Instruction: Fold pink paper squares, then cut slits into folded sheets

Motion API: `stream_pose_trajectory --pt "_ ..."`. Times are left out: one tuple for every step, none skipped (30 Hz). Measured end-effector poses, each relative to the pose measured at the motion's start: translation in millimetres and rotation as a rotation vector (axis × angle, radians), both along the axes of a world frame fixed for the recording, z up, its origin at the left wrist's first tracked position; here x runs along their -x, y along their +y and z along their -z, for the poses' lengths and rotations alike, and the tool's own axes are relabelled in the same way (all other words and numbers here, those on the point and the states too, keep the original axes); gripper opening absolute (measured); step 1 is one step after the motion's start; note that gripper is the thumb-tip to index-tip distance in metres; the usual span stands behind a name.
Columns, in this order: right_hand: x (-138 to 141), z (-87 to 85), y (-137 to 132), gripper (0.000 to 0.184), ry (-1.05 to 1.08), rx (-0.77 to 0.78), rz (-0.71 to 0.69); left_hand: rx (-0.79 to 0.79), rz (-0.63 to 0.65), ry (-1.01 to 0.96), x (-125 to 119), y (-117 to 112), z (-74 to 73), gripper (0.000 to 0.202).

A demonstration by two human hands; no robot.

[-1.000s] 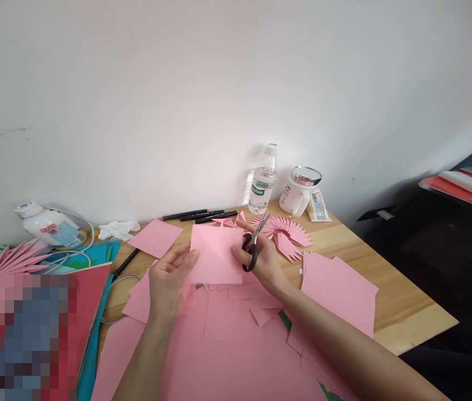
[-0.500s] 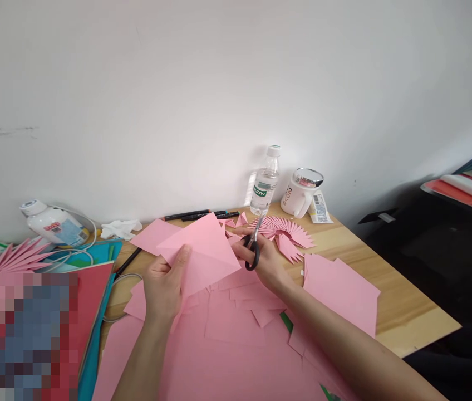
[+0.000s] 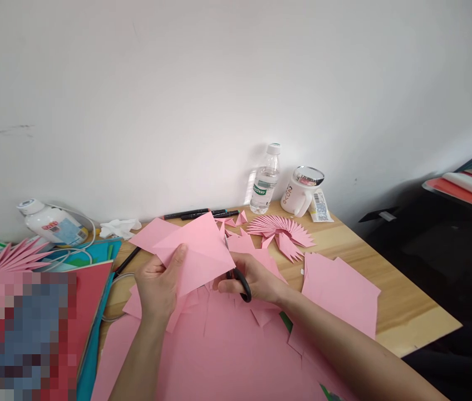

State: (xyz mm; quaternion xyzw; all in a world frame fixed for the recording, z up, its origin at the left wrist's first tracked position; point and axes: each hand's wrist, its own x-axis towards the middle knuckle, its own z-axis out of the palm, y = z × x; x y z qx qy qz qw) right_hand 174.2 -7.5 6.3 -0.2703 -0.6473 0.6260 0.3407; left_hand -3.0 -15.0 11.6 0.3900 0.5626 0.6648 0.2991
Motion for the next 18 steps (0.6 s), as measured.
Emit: stream_pose_trajectory --pt "0.3 -0.2 -0.2 0.034 0.000 -0.001 0.003 0.012 0.018 0.017 0.2 -0.4 -0.3 0.024" --pt "0.6 -0.3 -0.3 0.035 -0.004 0.000 0.008 0.017 0.027 0.038 0.2 -0.8 -0.6 0.023" --pt "0.8 -0.4 -0.2 0.035 -0.011 0.001 0.014 0.013 0.021 0.060 0.3 -1.1 -0.7 0.023" --pt "1.0 -0.4 -0.1 0.036 -0.021 0.003 0.020 0.010 0.011 0.075 0.3 -1.3 -0.8 0.022" --pt "1.2 -0.4 0.2 0.037 -0.026 0.003 0.025 0.007 0.003 0.090 0.3 -1.5 -0.7 0.021" --pt "1.3 -0.3 0.4 0.037 -0.029 0.002 0.030 0.005 -0.006 0.109 0.5 -1.6 -0.5 0.019" --pt "1.3 -0.4 0.5 0.037 -0.029 -0.001 0.034 0.003 -0.011 0.130 0.9 -1.7 -0.2 0.017" --pt "1.3 -0.4 0.5 0.036 -0.027 -0.005 0.036 0.002 -0.015 0.150 1.5 -1.8 0.2 0.015" --pt "1.3 -0.5 0.4 0.036 -0.027 -0.006 0.039 0.001 -0.019 0.167 2.3 -1.9 0.6 0.015" --pt "1.3 -0.6 0.1 0.035 -0.026 -0.003 0.041 -0.003 -0.022 0.182 3.2 -1.9 1.2 0.015" --pt "1.2 -0.6 -0.3 0.034 -0.028 0.005 0.042 -0.007 -0.027 0.195 4.3 -2.0 1.7 0.015" --pt "1.1 -0.6 -0.7 0.034 -0.032 0.015 0.041 -0.011 -0.033 0.207 5.3 -2.0 2.2 0.015" --pt "1.1 -0.4 -1.0 0.034 -0.033 0.028 0.042 -0.015 -0.038 0.222 6.3 -1.9 2.5 0.015" --pt "1.0 -0.2 -1.1 0.034 -0.033 0.038 0.041 -0.019 -0.041 0.240 7.2 -1.9 2.8 0.015" --pt "1.0 0.2 -1.1 0.034 -0.031 0.046 0.040 -0.022 -0.040 0.261 7.8 -1.9 3.0 0.015" --pt "1.0 0.6 -0.9 0.034 -0.028 0.047 0.036 -0.024 -0.038 0.281 8.2 -1.9 3.2 0.016" --pt "1.0 1.1 -0.6 0.035 -0.026 0.041 0.034 -0.025 -0.033 0.302 8.5 -1.9 3.2 0.016" --pt "1.1 1.5 -0.2 0.035 -0.027 0.032 0.035 -0.026 -0.030 0.320 8.6 -1.9 3.3 0.017"
